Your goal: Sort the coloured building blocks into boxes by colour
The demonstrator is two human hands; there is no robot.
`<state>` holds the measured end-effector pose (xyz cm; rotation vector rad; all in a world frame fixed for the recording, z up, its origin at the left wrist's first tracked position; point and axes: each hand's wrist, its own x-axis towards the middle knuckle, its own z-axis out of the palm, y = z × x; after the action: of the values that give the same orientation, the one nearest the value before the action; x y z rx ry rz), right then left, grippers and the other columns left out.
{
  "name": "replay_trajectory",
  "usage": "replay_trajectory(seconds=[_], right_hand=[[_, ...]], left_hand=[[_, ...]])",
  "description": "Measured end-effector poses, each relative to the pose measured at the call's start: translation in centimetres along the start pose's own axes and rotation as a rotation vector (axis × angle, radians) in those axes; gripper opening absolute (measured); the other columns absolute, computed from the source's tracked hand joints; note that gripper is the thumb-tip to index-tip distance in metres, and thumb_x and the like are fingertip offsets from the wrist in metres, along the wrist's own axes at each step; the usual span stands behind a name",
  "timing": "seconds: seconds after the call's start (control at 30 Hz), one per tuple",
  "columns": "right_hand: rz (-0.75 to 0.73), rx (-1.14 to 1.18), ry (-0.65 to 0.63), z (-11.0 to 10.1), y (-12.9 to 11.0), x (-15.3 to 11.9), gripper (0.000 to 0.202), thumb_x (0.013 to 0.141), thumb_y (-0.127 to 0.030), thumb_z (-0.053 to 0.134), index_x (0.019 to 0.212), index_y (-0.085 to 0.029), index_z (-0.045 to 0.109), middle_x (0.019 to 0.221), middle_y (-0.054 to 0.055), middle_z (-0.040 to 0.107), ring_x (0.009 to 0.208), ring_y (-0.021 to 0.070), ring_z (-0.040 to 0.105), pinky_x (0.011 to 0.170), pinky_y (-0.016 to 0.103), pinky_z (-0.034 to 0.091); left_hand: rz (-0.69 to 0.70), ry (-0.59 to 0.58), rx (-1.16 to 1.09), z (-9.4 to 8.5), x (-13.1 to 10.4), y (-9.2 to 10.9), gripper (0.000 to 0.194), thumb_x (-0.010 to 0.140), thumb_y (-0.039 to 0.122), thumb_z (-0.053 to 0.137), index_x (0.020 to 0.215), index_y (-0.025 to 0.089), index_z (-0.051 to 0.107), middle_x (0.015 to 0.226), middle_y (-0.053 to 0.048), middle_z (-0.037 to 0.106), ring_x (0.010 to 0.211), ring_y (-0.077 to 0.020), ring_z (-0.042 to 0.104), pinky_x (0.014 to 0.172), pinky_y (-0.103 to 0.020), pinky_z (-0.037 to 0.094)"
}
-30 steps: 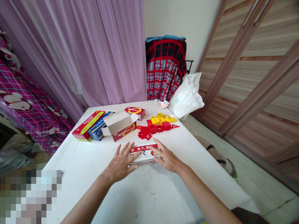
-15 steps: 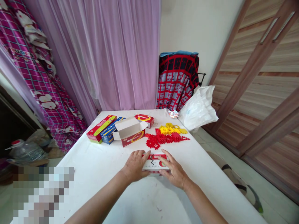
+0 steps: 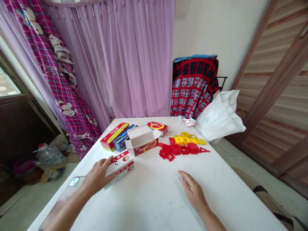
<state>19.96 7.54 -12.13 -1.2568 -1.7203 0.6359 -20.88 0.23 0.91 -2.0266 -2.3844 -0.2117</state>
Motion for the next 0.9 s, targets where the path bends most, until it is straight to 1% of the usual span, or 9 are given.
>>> replay_trajectory(seconds=[0.1, 0.2, 0.33, 0.4, 0.5, 0.6, 0.67, 0.77, 0.9], right_hand=[[-0.023, -0.020, 0.002, 0.2, -0.1, 0.0, 0.039, 0.089, -0.046, 0.045, 0.106, -0.021, 0.070, 0.107, 0.011, 0.072, 0.097, 0.0241, 0.069, 0.079, 0.036, 0.059], [-0.067, -0.033, 0.009, 0.2, -0.3, -0.1, 0.035, 0.090, -0.041, 0.045, 0.102, -0.021, 0.071, 0.103, 0.010, 0.073, 0.094, 0.0233, 0.069, 0.083, 0.036, 0.058], [-0.098, -0.060, 0.012, 0.3, -0.5, -0.2, 0.033, 0.091, -0.038, 0.044, 0.100, -0.021, 0.071, 0.100, 0.010, 0.073, 0.093, 0.0230, 0.069, 0.085, 0.037, 0.056], [-0.103, -0.078, 0.013, 0.4, -0.5, -0.2, 0.034, 0.091, -0.038, 0.043, 0.099, -0.021, 0.071, 0.099, 0.010, 0.073, 0.093, 0.0230, 0.068, 0.085, 0.037, 0.056], [-0.110, -0.095, -0.004, 0.5, -0.6, -0.2, 0.034, 0.092, -0.036, 0.042, 0.098, -0.021, 0.071, 0.098, 0.010, 0.073, 0.094, 0.0228, 0.068, 0.085, 0.037, 0.055], [-0.104, -0.098, -0.019, 0.4, -0.7, -0.2, 0.033, 0.092, -0.035, 0.042, 0.098, -0.020, 0.071, 0.098, 0.010, 0.072, 0.093, 0.0228, 0.068, 0.086, 0.037, 0.055], [-0.098, -0.089, -0.016, 0.4, -0.8, -0.1, 0.032, 0.092, -0.034, 0.043, 0.097, -0.021, 0.071, 0.098, 0.010, 0.072, 0.092, 0.0229, 0.068, 0.085, 0.036, 0.055], [-0.096, -0.065, -0.011, 0.2, -1.0, -0.1, 0.032, 0.091, -0.035, 0.043, 0.094, -0.021, 0.072, 0.095, 0.010, 0.073, 0.089, 0.0231, 0.068, 0.083, 0.035, 0.055], [-0.081, -0.039, -0.006, 0.0, -1.1, 0.0, 0.034, 0.091, -0.036, 0.042, 0.090, -0.021, 0.072, 0.091, 0.010, 0.073, 0.086, 0.0230, 0.068, 0.080, 0.035, 0.055]], left_hand=[[-0.087, 0.046, 0.068, 0.1, 0.9, -2.7, 0.067, 0.082, 0.053, 0.043, 0.139, 0.018, 0.043, 0.124, -0.017, 0.058, 0.112, -0.0333, 0.056, 0.095, -0.044, 0.044], [-0.121, 0.058, 0.089, 0.9, 1.9, -4.2, 0.070, 0.081, 0.056, 0.042, 0.139, 0.016, 0.043, 0.122, -0.018, 0.059, 0.109, -0.0339, 0.058, 0.094, -0.044, 0.044], [-0.150, 0.034, 0.089, 1.8, 2.6, -4.9, 0.072, 0.082, 0.056, 0.040, 0.142, 0.017, 0.039, 0.127, -0.018, 0.058, 0.111, -0.0339, 0.058, 0.095, -0.045, 0.043], [-0.192, 0.071, 0.136, 1.9, 2.7, -4.4, 0.074, 0.082, 0.057, 0.042, 0.144, 0.018, 0.036, 0.137, -0.020, 0.050, 0.123, -0.0374, 0.050, 0.098, -0.051, 0.040], [-0.131, 0.240, 0.211, 1.8, 2.8, -1.7, 0.074, 0.082, 0.058, 0.044, 0.144, 0.018, 0.036, 0.150, -0.021, 0.034, 0.138, -0.0412, 0.030, 0.105, -0.061, 0.029], [0.147, 0.321, 0.144, 1.5, 3.7, 3.1, 0.062, 0.086, 0.049, 0.047, 0.140, 0.020, 0.042, 0.148, -0.017, 0.040, 0.139, -0.0349, 0.032, 0.112, -0.056, 0.023], [0.308, 0.312, 0.083, 1.5, 5.0, 6.6, 0.056, 0.086, 0.041, 0.050, 0.138, 0.021, 0.046, 0.146, -0.014, 0.045, 0.138, -0.0329, 0.035, 0.114, -0.052, 0.022], [0.350, 0.222, 0.103, 1.8, 7.8, 10.7, 0.051, 0.084, 0.030, 0.052, 0.135, 0.019, 0.049, 0.142, -0.014, 0.050, 0.138, -0.0329, 0.036, 0.114, -0.051, 0.023], [0.341, 0.144, 0.137, 2.5, 11.1, 12.7, 0.037, 0.082, 0.024, 0.053, 0.118, 0.020, 0.061, 0.109, -0.013, 0.071, 0.118, -0.0304, 0.057, 0.112, -0.049, 0.025]])
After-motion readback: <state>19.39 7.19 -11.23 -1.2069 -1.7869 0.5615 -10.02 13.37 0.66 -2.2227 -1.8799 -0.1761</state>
